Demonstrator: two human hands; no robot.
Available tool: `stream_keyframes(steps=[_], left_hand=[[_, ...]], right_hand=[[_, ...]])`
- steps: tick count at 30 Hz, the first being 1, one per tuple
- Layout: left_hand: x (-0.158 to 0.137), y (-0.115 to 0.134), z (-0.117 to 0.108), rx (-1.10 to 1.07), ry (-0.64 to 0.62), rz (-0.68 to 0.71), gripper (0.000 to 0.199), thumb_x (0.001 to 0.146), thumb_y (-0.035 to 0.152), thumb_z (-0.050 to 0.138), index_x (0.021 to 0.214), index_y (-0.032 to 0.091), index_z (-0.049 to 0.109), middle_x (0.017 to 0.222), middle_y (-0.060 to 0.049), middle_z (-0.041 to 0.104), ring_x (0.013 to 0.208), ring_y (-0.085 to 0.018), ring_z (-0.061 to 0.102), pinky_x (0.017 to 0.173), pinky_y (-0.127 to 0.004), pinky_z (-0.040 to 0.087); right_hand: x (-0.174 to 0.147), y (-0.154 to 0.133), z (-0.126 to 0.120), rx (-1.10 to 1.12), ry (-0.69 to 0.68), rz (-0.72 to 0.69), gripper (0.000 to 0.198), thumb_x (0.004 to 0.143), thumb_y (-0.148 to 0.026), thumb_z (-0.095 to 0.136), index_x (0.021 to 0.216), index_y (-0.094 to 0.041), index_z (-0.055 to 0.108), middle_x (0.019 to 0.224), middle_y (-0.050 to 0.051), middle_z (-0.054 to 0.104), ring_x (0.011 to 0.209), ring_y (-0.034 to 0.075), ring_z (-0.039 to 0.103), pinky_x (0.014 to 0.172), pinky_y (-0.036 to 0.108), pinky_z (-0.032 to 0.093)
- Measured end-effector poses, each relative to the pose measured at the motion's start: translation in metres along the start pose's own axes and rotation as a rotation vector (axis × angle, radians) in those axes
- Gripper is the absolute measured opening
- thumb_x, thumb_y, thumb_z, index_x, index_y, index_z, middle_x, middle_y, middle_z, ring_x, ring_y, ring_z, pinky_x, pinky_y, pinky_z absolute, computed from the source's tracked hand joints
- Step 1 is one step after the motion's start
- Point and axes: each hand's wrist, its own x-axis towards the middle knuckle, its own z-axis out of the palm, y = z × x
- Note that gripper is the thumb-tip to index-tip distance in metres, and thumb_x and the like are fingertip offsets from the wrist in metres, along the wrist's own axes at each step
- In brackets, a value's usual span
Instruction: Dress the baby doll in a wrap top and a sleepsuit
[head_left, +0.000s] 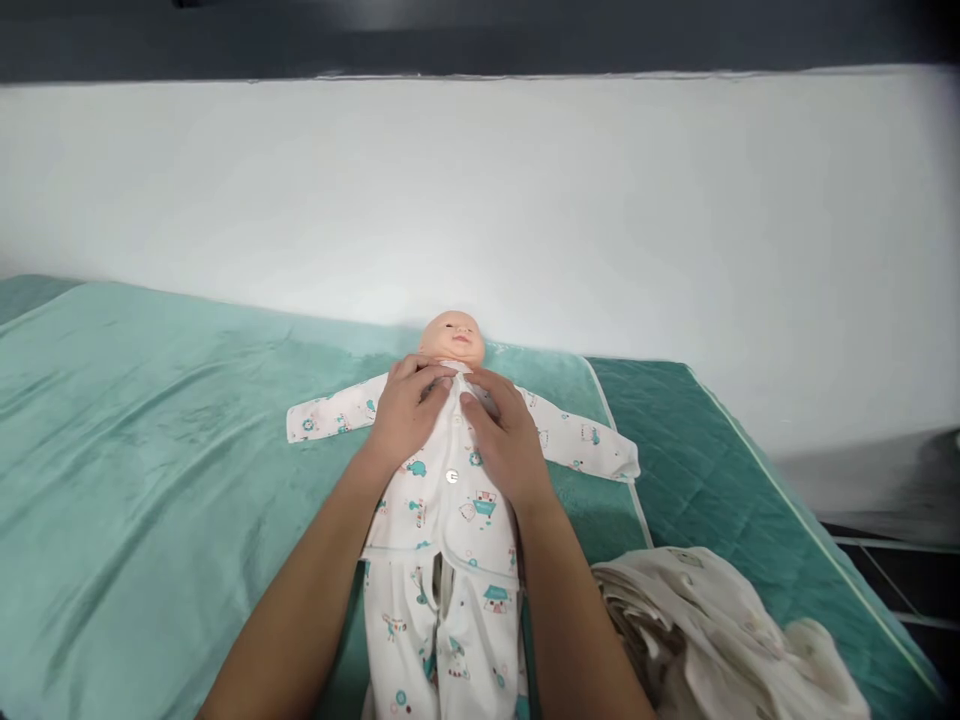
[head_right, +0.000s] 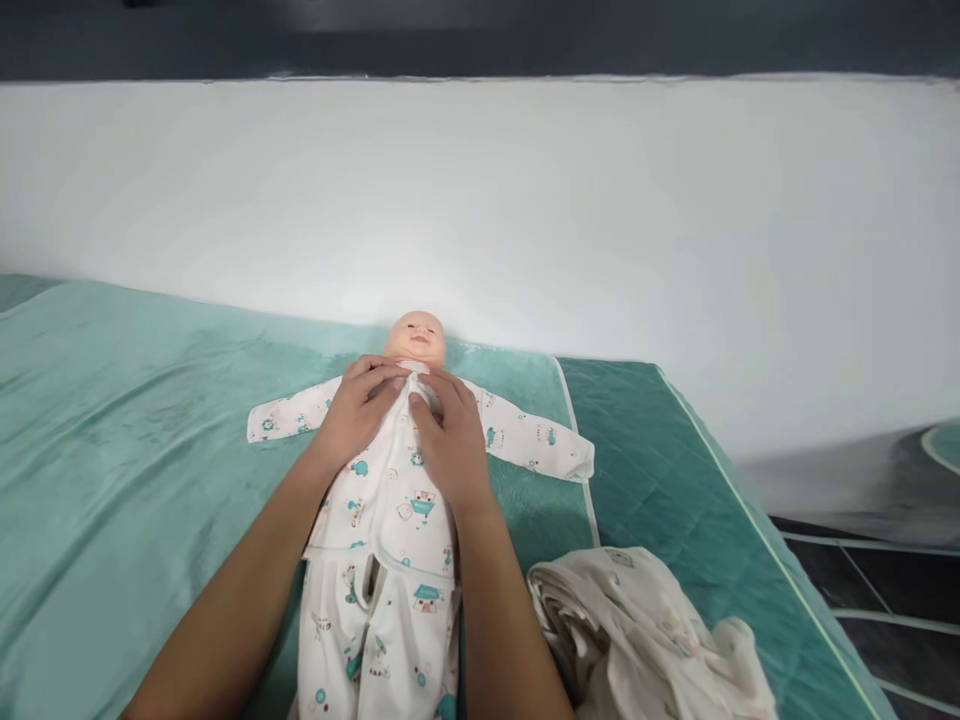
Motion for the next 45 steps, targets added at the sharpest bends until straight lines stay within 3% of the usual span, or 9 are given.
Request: stream_keyframes(steps=[13,19,30,35,38,41,43,45], left_hand=[[-0.002,-0.006,-0.001,0.010,-0.021,0.002,0.030,0.098,0.025,0.049,0.113,0.028,0.074,0.133,-0.002,0.065,0.133,-0.021,0.048,0.116,-0.039,0.036],[-0.002,-0.005,0.000,0.033,-0.061,-0.011,0.034,0.099,0.025,0.045,0.121,0.030,0.071,0.137,-0.001,0.062,0.135,-0.021,0.048,0.118,-0.040,0.033],[-0.001,-0.003,-0.002,0.063,-0.112,-0.012,0.037,0.100,0.026,0.043,0.126,0.032,0.068,0.141,-0.002,0.059,0.136,-0.023,0.047,0.118,-0.043,0.033],[-0.003,-0.003,-0.003,0.085,-0.133,-0.011,0.038,0.100,0.027,0.041,0.126,0.034,0.068,0.144,0.000,0.057,0.136,-0.024,0.046,0.117,-0.045,0.032],[-0.005,0.001,-0.003,0.124,-0.115,-0.009,0.037,0.099,0.025,0.041,0.121,0.034,0.070,0.143,0.001,0.057,0.136,-0.025,0.045,0.115,-0.047,0.033],[-0.007,0.006,-0.004,0.183,-0.125,0.011,0.038,0.098,0.023,0.041,0.119,0.035,0.070,0.143,0.001,0.057,0.139,-0.025,0.042,0.114,-0.050,0.032],[-0.008,0.008,-0.005,0.219,-0.140,0.033,0.039,0.098,0.023,0.040,0.120,0.033,0.069,0.145,0.000,0.056,0.141,-0.025,0.041,0.112,-0.050,0.033],[-0.008,0.009,-0.006,0.249,-0.152,0.053,0.039,0.098,0.022,0.038,0.122,0.031,0.067,0.146,-0.001,0.056,0.141,-0.024,0.040,0.110,-0.048,0.035]], right_hand=[[-0.001,0.001,0.001,-0.044,0.004,-0.040,0.023,0.094,-0.038,0.051,0.104,-0.026,0.067,0.136,0.007,0.060,0.132,0.025,0.050,0.112,0.049,0.040],[-0.003,-0.001,-0.001,-0.226,-0.092,-0.157,0.034,0.099,-0.039,0.044,0.125,-0.027,0.062,0.144,0.007,0.055,0.138,0.027,0.045,0.116,0.053,0.035],[-0.006,-0.002,-0.007,-0.367,-0.282,-0.194,0.059,0.099,-0.055,0.042,0.150,-0.024,0.043,0.162,0.009,0.034,0.152,0.032,0.023,0.122,0.058,0.024],[-0.005,-0.006,-0.003,-0.281,-0.182,-0.157,0.048,0.096,-0.048,0.052,0.137,-0.024,0.054,0.154,0.009,0.046,0.147,0.030,0.034,0.121,0.056,0.026],[-0.005,-0.006,0.001,-0.102,-0.049,-0.084,0.032,0.095,-0.042,0.054,0.122,-0.025,0.060,0.139,0.007,0.059,0.133,0.026,0.050,0.112,0.049,0.041],[-0.005,-0.004,0.002,0.006,-0.006,-0.012,0.034,0.096,-0.042,0.052,0.125,-0.025,0.059,0.132,0.008,0.063,0.124,0.025,0.057,0.098,0.044,0.052],[-0.005,-0.004,0.001,-0.053,-0.027,-0.040,0.040,0.096,-0.043,0.051,0.131,-0.025,0.057,0.137,0.009,0.061,0.128,0.027,0.054,0.103,0.046,0.049],[-0.004,-0.005,0.000,-0.165,-0.085,-0.125,0.045,0.099,-0.042,0.046,0.140,-0.025,0.052,0.147,0.008,0.055,0.138,0.027,0.046,0.114,0.050,0.038]])
